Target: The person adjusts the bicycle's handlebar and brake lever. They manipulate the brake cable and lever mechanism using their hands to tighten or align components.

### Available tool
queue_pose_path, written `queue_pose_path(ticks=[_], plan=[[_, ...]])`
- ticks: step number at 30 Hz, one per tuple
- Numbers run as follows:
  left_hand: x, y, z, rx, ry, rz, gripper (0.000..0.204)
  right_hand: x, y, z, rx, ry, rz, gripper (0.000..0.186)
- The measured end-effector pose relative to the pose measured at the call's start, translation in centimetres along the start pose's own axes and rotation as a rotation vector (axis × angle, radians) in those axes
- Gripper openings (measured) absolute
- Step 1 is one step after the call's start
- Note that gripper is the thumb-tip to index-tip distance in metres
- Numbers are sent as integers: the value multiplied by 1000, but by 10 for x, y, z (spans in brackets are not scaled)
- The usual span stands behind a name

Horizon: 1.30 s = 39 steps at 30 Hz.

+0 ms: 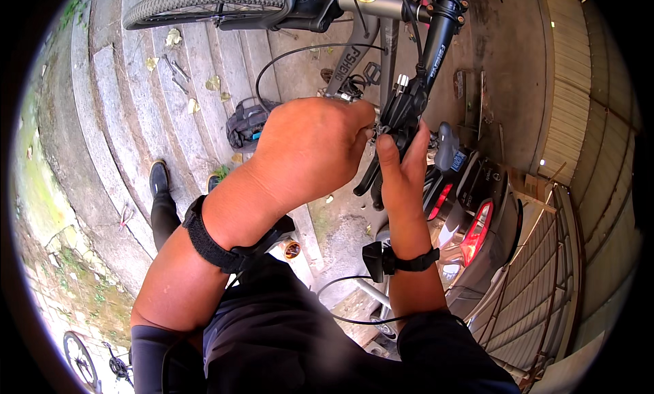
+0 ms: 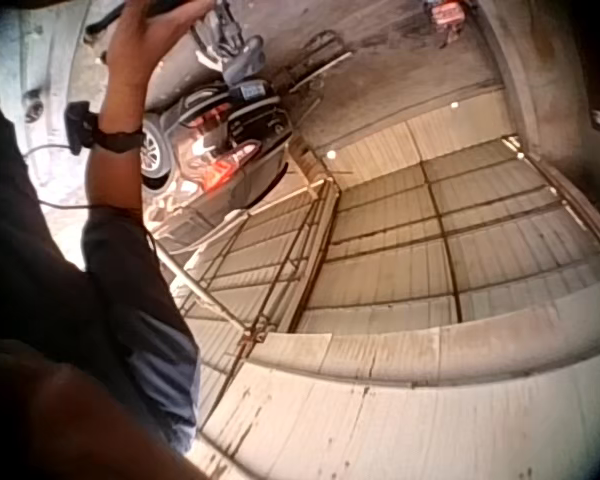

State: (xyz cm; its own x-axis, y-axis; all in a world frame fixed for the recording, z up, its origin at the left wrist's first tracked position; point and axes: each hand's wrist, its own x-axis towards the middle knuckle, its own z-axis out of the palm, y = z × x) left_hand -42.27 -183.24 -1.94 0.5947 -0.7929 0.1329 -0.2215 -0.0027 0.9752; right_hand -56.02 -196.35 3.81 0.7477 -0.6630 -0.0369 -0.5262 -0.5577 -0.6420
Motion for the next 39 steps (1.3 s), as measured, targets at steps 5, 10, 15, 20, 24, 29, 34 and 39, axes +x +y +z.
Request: queue_pose_path(ticks=[5,10,15,20,24,29,34,39], plan=[[1,1,-1,-3,-12,9,9,1,0,-2,9,-6,16,82],[-3,7,-1,-19,-25,-38,9,-3,2,-2,23,-3,20,87],[1,4,-3,-44,-56,-27,7,-4,7,-2,19,25,0,94],[13,-1,-14,-139,-159,-14,6,-4,9,-4,38,2,19,93],[28,-3,-26,-134,-324,-1,6,-4,6,-5,30,-16,24,91],[36,2,-34,-129,-425,-47,7,-5,0,-6,69,-41,78,95],[44,9,-42,56,-456,65,6,-8,3,0,105,-7,6,103],[53,17,-47,199,-473,152,7,-8,6,-2,-108,16,-31,104]])
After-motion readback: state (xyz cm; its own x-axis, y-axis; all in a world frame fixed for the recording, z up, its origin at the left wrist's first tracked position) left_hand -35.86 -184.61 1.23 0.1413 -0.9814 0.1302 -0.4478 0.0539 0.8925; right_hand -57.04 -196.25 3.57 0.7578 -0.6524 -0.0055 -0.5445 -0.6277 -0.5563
